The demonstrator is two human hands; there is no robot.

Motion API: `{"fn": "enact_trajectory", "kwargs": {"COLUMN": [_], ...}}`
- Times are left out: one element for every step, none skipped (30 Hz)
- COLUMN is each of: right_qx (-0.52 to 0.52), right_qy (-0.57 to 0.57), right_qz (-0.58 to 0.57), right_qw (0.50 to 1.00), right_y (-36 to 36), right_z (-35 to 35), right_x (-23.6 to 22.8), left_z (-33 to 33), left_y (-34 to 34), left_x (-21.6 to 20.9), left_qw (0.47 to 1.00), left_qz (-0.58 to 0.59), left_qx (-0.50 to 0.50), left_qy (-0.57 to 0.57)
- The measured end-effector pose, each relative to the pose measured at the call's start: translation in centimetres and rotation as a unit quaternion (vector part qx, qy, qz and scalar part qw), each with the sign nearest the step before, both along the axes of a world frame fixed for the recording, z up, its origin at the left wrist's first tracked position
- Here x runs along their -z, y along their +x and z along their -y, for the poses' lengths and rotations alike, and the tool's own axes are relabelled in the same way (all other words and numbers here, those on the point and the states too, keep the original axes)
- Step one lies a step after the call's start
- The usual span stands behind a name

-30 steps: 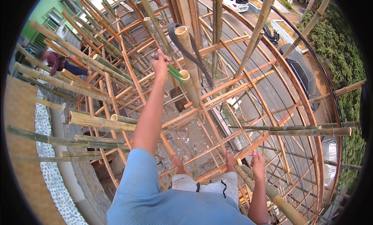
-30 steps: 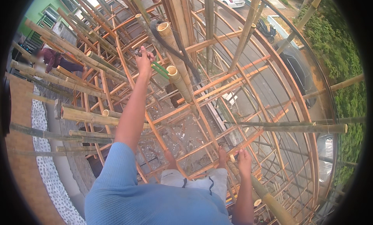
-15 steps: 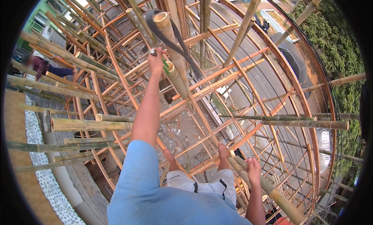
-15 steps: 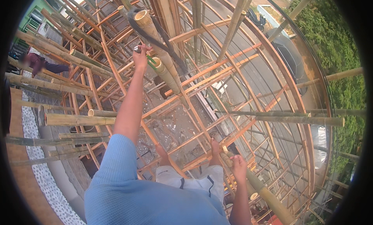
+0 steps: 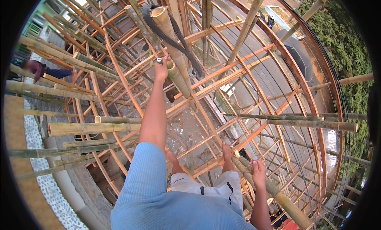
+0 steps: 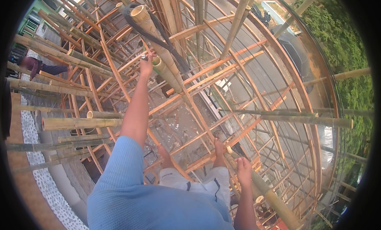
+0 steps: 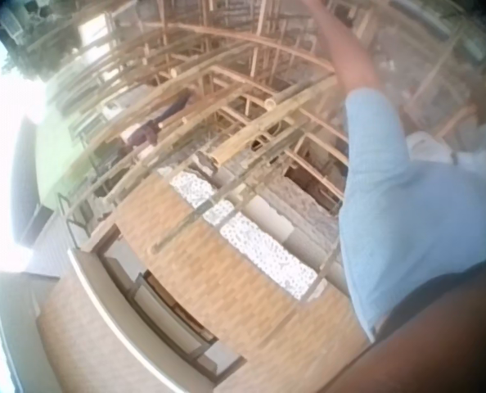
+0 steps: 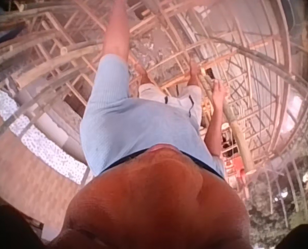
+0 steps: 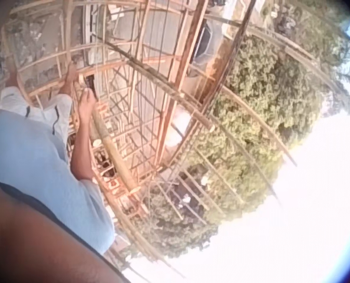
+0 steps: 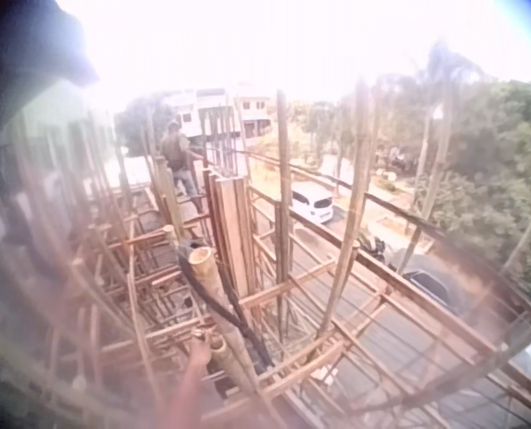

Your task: The person assembles a bamboo scaffolding structure by tying bamboo poles together with wire. They use pliers to twist and secure the wire around the joints of the poles.

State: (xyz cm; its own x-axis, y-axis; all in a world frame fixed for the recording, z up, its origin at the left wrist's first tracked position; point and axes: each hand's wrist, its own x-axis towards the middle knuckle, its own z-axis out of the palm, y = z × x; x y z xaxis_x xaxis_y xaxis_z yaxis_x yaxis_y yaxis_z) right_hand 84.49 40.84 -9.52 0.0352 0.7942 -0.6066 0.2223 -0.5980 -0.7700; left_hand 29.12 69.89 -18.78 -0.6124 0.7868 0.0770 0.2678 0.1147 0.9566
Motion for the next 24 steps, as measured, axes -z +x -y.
{"fn": "enact_trajectory", "kwargs": {"right_qx": [0.003, -0.004, -0.008, -0.014, -0.016, -0.016, -0.016, -0.017, -0.021, -0.026, -0.027, -0.026, -0.025, -0.025, -0.022, -0.022, -0.039, -0.055, -0.068, -0.127, -0.179, -0.236, -0.271, -0.304], "right_qy": [-0.005, -0.001, 0.004, 0.008, 0.006, 0.003, 0.0, 0.008, 0.014, 0.019, 0.016, 0.014, 0.012, 0.013, 0.012, 0.01, 0.02, 0.031, 0.045, 0.057, 0.071, 0.084, 0.095, 0.105], "right_qz": [-0.013, -0.01, -0.005, 0.0, -0.001, 0.0, 0.0, 0.006, 0.013, 0.02, 0.017, 0.015, 0.012, 0.011, 0.008, 0.004, 0.019, 0.034, 0.049, 0.062, 0.078, 0.088, 0.071, 0.055], "right_qw": [1.0, 1.0, 1.0, 1.0, 1.0, 1.0, 1.0, 1.0, 1.0, 0.999, 0.999, 0.999, 1.0, 1.0, 1.0, 1.0, 0.999, 0.997, 0.995, 0.988, 0.978, 0.964, 0.955, 0.945], "right_y": [-0.3, -0.6, -0.8, -0.9, -0.9, -0.8, -0.8, -0.9, -0.9, -0.9, -0.9, -0.9, -0.8, -0.7, -0.6, -0.7, -0.9, -1.4, -1.8, -2.4, -3.1, -4.1, -5.9, -7.9], "right_z": [-0.1, -0.1, -0.1, -0.1, -0.1, 0.0, 0.1, 0.0, 0.1, 0.1, 0.1, 0.0, 0.0, -0.1, 0.0, 0.0, 0.0, -0.1, -0.3, -0.6, -0.8, -0.8, -1.1, -1.6], "right_x": [0.0, 0.0, 0.1, 0.2, 0.4, 0.7, 0.9, 1.0, 1.0, 1.0, 0.9, 0.8, 0.8, 0.8, 0.9, 0.8, 0.7, 0.4, 0.1, 0.0, -0.1, -0.3, -1.4, -3.2], "left_z": [0.1, 0.6, 0.8, 1.3, 1.8, 2.1, 1.9, 1.7, 1.9, 2.1, 2.3, 2.3, 2.5, 2.8, 3.1, 3.8, 4.8, 5.9, 7.7, 10.7, 14.2, 18.4, 22.2, 25.8], "left_y": [-0.7, -1.4, -1.1, -0.7, -0.3, 0.4, 0.8, 1.2, 1.3, 1.1, 0.8, 0.9, 1.0, 1.2, 1.5, 2.1, 3.1, 4.5, 6.5, 9.2, 13.5, 16.5, 20.1, 23.3], "left_x": [0.2, 0.4, 0.6, 1.0, 1.4, 0.9, 0.8, 0.5, 0.9, 1.1, 1.3, 1.1, 1.0, 0.8, 0.5, 0.3, 0.3, 0.1, 0.1, 0.1, -1.7, -3.0, -4.5, -6.6], "left_qw": [1.0, 0.998, 0.997, 0.997, 0.996, 0.998, 0.999, 0.999, 1.0, 1.0, 0.999, 0.997, 0.998, 0.998, 0.997, 0.996, 0.988, 0.974, 0.971, 0.966, 0.992, 0.994, 0.961, 0.918], "left_qz": [-0.026, -0.034, -0.045, -0.056, -0.067, -0.021, -0.014, -0.006, 0.004, -0.012, -0.028, -0.044, -0.023, -0.002, 0.018, -0.014, -0.048, -0.081, -0.049, -0.016, 0.013, 0.05, 0.027, 0.011], "left_qx": [0.012, 0.031, 0.04, 0.046, 0.052, 0.054, 0.041, 0.029, 0.015, 0.017, 0.02, 0.024, 0.019, 0.014, 0.011, -0.06, -0.131, -0.2, -0.228, -0.257, -0.123, 0.099, 0.274, 0.395], "left_qy": [-0.007, -0.05, -0.04, -0.031, -0.022, -0.031, -0.028, -0.025, -0.024, 0.001, 0.026, 0.052, 0.057, 0.063, 0.067, 0.07, 0.072, 0.075, 0.047, 0.021, 0.024, -0.001, -0.014, -0.02]}}
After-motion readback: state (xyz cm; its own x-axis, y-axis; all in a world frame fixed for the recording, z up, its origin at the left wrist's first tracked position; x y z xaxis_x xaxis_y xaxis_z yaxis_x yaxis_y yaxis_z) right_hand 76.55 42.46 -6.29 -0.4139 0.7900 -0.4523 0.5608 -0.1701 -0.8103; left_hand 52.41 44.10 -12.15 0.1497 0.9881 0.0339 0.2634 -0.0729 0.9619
